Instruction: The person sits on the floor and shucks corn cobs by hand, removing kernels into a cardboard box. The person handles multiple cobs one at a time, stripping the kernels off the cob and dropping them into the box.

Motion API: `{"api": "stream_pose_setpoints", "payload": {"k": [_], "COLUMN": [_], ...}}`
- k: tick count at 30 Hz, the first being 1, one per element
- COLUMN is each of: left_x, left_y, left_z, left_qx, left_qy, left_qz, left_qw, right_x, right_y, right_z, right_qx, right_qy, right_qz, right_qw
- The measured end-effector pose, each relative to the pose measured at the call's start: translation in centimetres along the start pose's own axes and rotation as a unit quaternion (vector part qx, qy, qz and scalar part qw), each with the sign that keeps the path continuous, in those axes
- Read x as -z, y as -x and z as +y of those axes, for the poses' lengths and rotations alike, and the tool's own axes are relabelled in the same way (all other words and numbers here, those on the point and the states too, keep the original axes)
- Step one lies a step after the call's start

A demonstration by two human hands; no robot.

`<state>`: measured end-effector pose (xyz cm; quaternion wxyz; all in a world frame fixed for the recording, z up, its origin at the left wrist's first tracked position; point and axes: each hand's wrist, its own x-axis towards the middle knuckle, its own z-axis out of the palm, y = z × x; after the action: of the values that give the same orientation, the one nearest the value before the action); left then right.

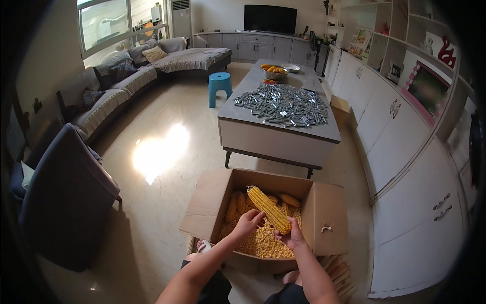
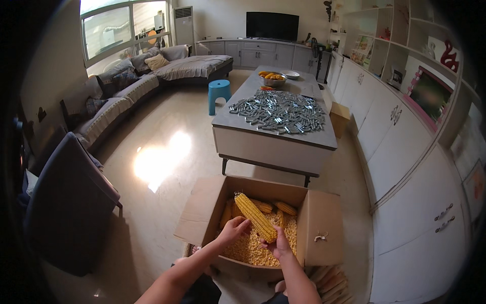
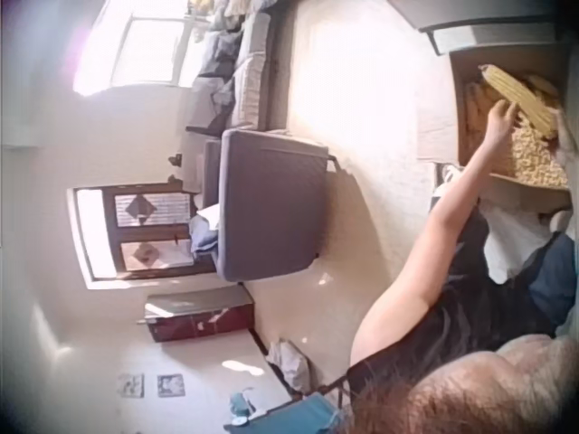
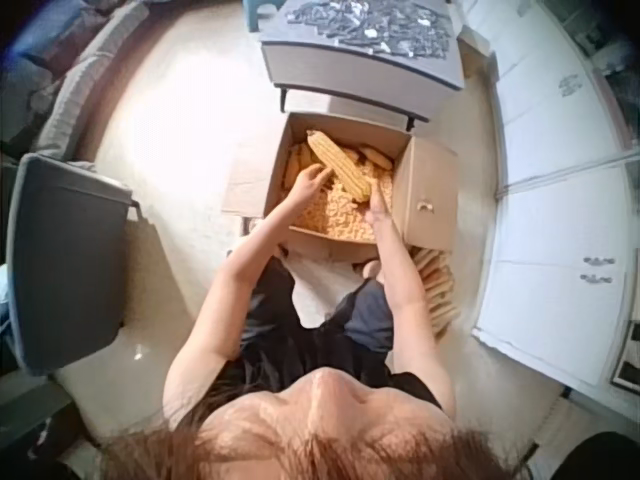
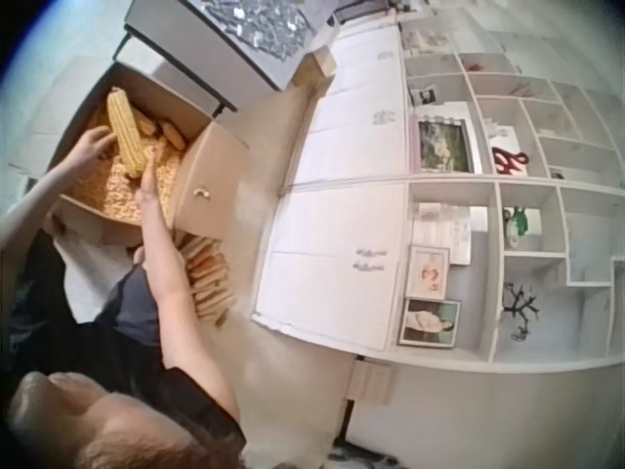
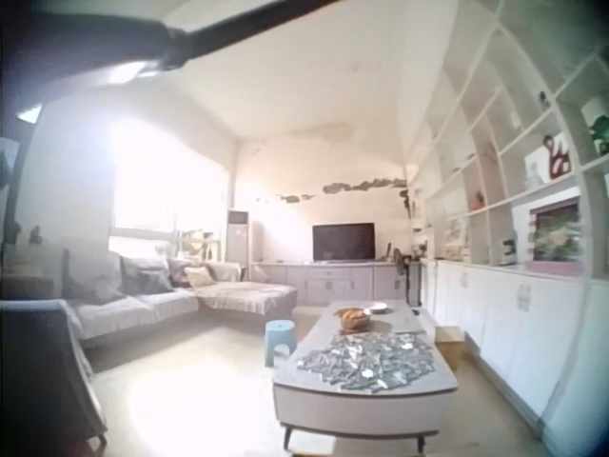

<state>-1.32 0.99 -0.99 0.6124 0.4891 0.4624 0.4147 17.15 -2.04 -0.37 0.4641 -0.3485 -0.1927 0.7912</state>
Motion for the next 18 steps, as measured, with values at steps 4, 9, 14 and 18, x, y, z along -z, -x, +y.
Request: {"api": "stream_pose_setpoints", "payload": {"k": [4,9,14,18], "left_x": [0.5,1.0,0.3,0.6], "left_y": [-0.4,-1.5,-1.7,-3.7], "left_z": [-1.0,-0.8,0.8,-1.3], "left_qx": [-0.026,0.089,0.168,0.122], "left_qy": [0.008,0.134,0.229,0.394], "left_qz": [0.035,0.057,0.035,0.024], "left_qw": [0.999,0.985,0.958,0.911], "right_x": [0.3,0.9,-3.5,-5.1], "right_y": [-1.2,-2.8,-2.6,-2.8], "right_z": [0.2,1.3,1.6,1.5], "right_qx": [0.017,0.089,0.273,0.376], "right_qy": [0.029,0.099,0.422,0.565], "right_qz": [0.023,0.091,0.115,0.108], "right_qw": [0.999,0.987,0.857,0.726]}}
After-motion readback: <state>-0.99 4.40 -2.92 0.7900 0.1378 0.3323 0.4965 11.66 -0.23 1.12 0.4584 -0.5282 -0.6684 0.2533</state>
